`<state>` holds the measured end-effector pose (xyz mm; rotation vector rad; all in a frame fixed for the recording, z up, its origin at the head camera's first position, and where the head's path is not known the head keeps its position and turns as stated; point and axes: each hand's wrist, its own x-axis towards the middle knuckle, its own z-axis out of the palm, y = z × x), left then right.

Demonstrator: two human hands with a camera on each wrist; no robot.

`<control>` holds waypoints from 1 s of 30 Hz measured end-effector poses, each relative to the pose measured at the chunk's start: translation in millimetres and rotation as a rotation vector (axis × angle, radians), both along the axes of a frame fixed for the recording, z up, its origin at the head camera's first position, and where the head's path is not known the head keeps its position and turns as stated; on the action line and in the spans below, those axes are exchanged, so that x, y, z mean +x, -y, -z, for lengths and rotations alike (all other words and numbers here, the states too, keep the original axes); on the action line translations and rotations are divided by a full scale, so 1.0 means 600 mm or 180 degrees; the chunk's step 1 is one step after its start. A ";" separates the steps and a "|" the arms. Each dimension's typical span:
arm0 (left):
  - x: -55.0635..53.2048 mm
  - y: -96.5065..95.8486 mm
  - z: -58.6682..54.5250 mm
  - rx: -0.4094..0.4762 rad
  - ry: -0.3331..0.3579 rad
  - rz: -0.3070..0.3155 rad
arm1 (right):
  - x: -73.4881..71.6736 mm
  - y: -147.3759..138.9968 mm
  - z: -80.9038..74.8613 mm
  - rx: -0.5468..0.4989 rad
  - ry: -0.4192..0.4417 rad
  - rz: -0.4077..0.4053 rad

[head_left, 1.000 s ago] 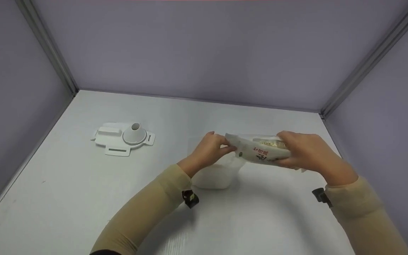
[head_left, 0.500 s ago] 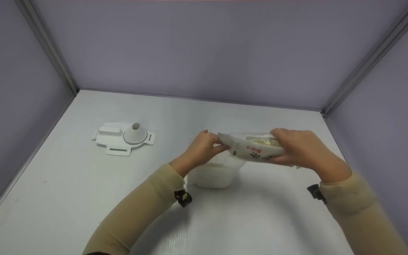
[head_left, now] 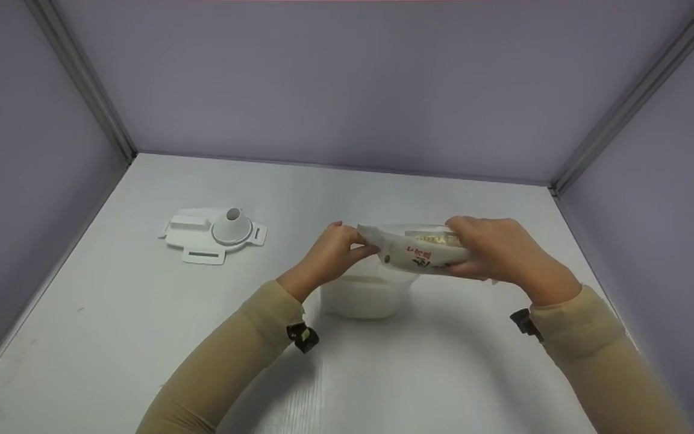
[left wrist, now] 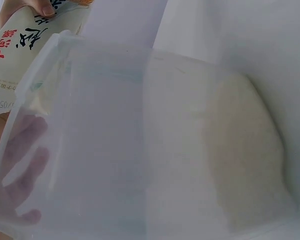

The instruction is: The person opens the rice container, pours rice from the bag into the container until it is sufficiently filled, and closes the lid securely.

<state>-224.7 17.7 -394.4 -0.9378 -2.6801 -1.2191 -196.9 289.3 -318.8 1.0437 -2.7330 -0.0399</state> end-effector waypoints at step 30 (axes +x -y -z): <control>0.005 -0.020 0.010 -0.0767 -0.0737 -0.0175 | -0.011 -0.038 0.076 -0.0692 0.1141 0.0553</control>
